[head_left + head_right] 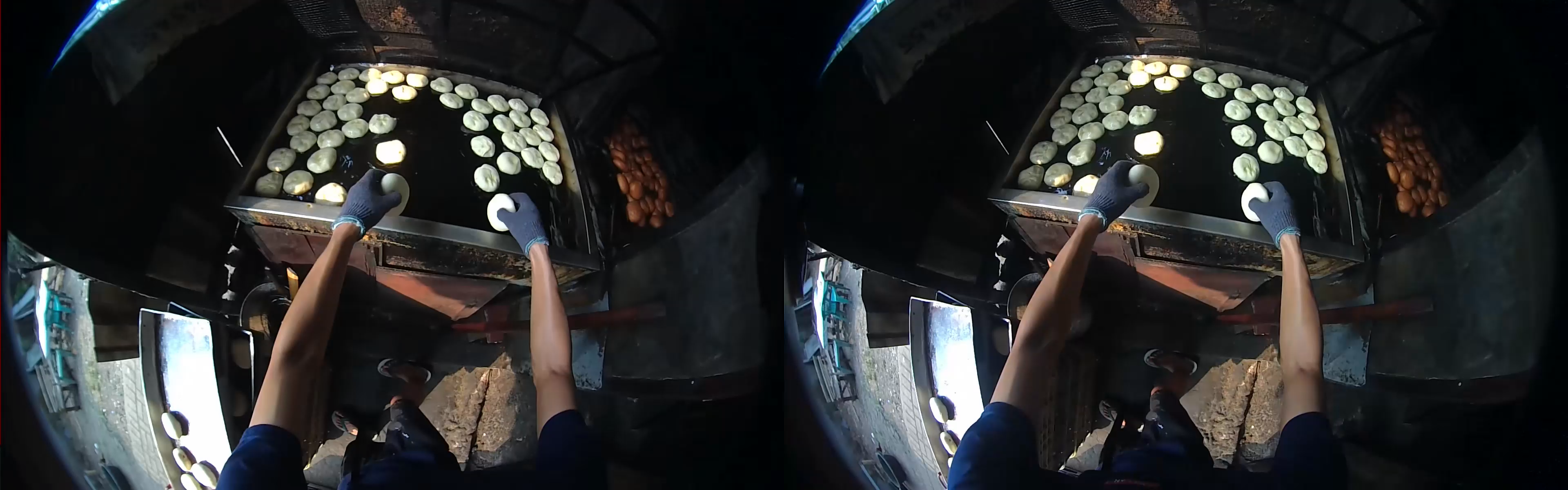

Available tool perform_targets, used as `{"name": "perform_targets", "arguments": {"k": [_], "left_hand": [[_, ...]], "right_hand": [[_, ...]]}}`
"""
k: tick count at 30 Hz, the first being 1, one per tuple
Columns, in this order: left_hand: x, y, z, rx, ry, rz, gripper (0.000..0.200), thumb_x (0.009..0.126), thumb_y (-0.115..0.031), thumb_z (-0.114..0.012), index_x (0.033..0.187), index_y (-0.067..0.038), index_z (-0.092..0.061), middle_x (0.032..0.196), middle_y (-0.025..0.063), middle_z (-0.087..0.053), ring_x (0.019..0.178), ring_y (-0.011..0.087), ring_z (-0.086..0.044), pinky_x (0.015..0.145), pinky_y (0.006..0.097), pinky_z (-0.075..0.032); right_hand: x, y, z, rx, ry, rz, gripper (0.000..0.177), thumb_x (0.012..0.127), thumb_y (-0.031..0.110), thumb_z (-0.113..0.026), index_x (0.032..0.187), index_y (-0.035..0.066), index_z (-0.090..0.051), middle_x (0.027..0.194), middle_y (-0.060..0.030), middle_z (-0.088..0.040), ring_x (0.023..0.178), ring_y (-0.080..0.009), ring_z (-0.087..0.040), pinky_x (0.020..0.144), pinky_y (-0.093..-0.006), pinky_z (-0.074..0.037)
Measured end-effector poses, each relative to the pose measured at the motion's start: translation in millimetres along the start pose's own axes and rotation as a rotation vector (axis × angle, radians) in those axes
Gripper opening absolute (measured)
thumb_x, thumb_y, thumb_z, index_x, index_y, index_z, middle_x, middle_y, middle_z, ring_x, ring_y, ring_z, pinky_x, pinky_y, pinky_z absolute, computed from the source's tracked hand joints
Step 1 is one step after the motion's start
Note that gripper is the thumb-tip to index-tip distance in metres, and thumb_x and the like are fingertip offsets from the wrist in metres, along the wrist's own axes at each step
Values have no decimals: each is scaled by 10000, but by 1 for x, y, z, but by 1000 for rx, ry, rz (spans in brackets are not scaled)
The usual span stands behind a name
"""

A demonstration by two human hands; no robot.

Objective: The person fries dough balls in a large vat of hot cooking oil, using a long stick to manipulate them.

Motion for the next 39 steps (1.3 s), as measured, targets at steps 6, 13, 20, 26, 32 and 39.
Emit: {"name": "perform_targets", "arguments": {"k": [6, 13, 20, 26, 32, 39], "left_hand": [[39, 34, -43, 349, -24, 227, 584, 656, -403, -786, 1040, 10, -633, 990, 274, -657, 975, 374, -649, 845, 423, -523], [-192, -5, 134, 47, -617, -55, 554, 813, -301, -730, 1234, 0, -532, 1228, 193, -558, 1140, 341, -558, 971, 387, -457], [-739, 130, 353, 664, -1475, 1167, 419, 836, -294, -614, 1111, 21, -622, 1057, 249, -636, 1042, 402, -595, 909, 463, -459], [-867, 232, 389, 168, -1134, 1440, 585, 855, -448, -551, 1035, 99, -649, 1014, 349, -628, 1018, 436, -622, 873, 468, -478], [-846, 228, 379, -60, -1349, 1107, 483, 711, -257, -781, 1062, 27, -610, 922, 146, -666, 841, 235, -633, 769, 341, -504], [-637, 135, 353, -396, -1183, 478, 431, 808, -59, -724, 1172, 11, -502, 1087, 174, -644, 967, 208, -653, 820, 311, -545]], "right_hand": [[26, -91, 1, -212, 77, -101, 387, 713, 222, -749, 1012, -8, -665, 935, -177, -692, 833, -251, -672, 750, -376, -523], [58, 66, -42, -100, -188, 395, 426, 899, 152, -626, 1245, -77, -532, 1185, -235, -621, 1092, -275, -610, 932, -350, -488], [-271, 473, -212, 523, 564, 750, 280, 934, 63, -577, 1198, -32, -582, 1168, -115, -624, 1055, -168, -606, 925, -277, -482], [-565, 576, -519, 219, 1463, 961, 290, 848, 167, -560, 1005, -63, -642, 888, -136, -675, 745, -178, -645, 663, -323, -525], [-677, 576, -568, 83, 1365, 639, 573, 619, 343, -776, 1028, -45, -675, 1043, -273, -666, 971, -359, -664, 838, -405, -532], [-466, 492, -399, 611, 997, 414, 525, 677, 222, -769, 1127, 17, -593, 1085, -191, -641, 1013, -311, -630, 871, -407, -504]]}}
Point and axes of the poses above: each hand's wrist, its own x-axis towards the middle knuckle, its own z-axis out of the back of the hand, y = z × x, the point moved 8 cm from there along x, towards the middle knuckle
